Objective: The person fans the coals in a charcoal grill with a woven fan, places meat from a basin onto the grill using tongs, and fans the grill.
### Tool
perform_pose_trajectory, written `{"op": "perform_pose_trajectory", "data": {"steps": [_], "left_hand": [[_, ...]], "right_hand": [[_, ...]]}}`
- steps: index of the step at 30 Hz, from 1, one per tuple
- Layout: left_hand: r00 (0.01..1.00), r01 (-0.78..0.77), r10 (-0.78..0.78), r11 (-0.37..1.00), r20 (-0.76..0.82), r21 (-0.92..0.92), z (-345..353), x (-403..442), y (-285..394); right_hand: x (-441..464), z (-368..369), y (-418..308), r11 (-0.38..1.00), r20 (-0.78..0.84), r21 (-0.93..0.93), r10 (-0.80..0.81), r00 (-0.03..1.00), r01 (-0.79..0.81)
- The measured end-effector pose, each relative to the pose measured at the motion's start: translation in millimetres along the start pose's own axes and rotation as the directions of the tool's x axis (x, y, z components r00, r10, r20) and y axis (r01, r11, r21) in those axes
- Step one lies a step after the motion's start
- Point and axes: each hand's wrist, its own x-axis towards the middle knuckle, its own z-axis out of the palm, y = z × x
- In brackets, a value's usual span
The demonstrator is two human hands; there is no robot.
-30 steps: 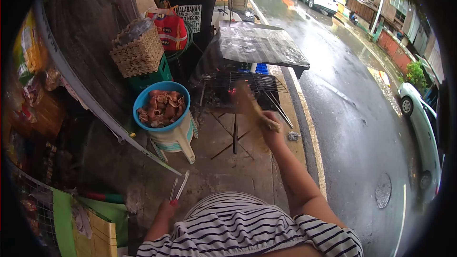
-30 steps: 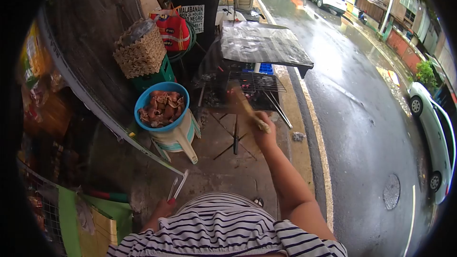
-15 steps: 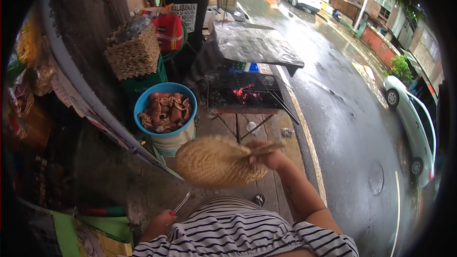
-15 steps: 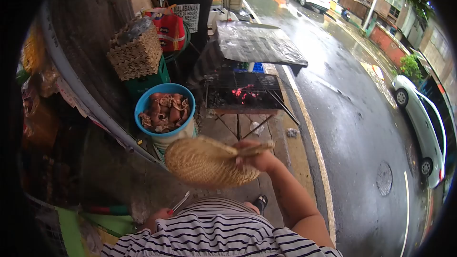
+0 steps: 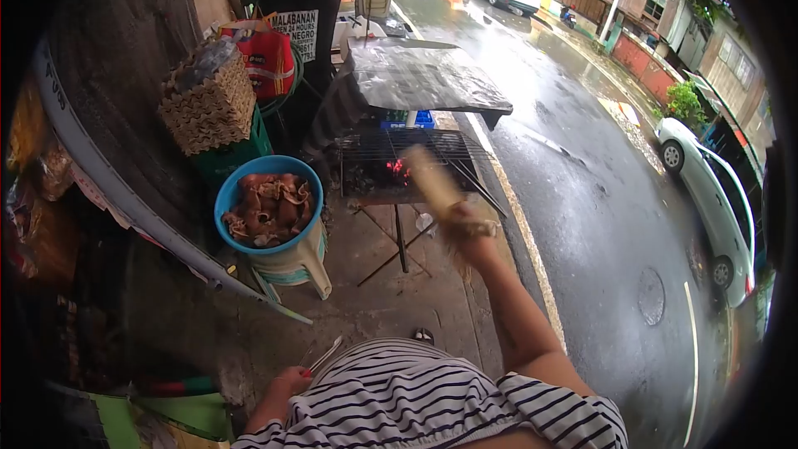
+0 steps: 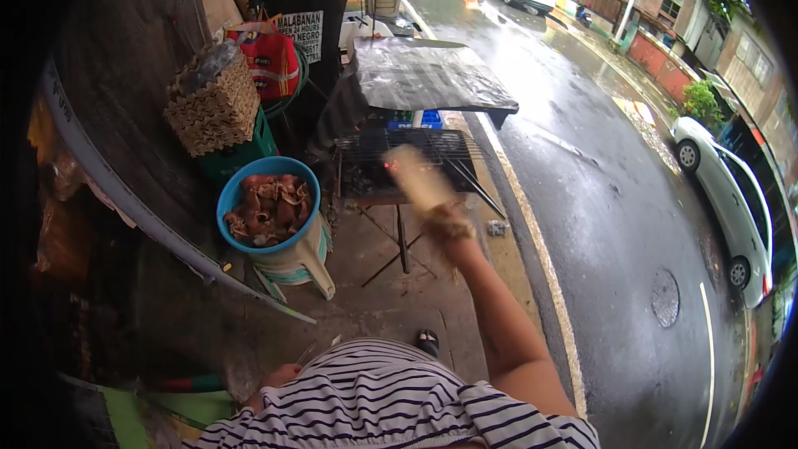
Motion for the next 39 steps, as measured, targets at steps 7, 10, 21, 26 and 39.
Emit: {"op": "perform_pose_trajectory", "data": {"steps": [7, 10, 21, 26, 39], "left_hand": [[0.994, 0.095, -0.095, 0.996, -0.061, 0.001, 9, -4, 15], [0.996, 0.047, -0.053, 0.996, -0.071, -0.081, 10, -2, 20], [0.994, 0.012, -0.023, 0.995, -0.108, -0.102, 7, -11, 53], [0.994, 0.033, -0.041, 0.996, -0.097, -0.077, 4, -11, 55], [0.991, 0.014, -0.047, 0.968, -0.127, -0.251, 21, -31, 16]], "right_hand": [[4, -10, 10, 0.953, -0.076, 0.244, 0.201, 0.977, -0.177], [2, -10, -15, 0.954, 0.223, -0.231, -0.141, 0.964, 0.193], [-7, -23, -30, 0.926, 0.307, 0.329, -0.292, 0.906, 0.187], [-2, -12, -20, 0.998, -0.027, 0.007, 0.06, 0.998, -0.06], [-26, -24, -45, 0.987, 0.341, 0.03, -0.157, 0.927, 0.157]]}}
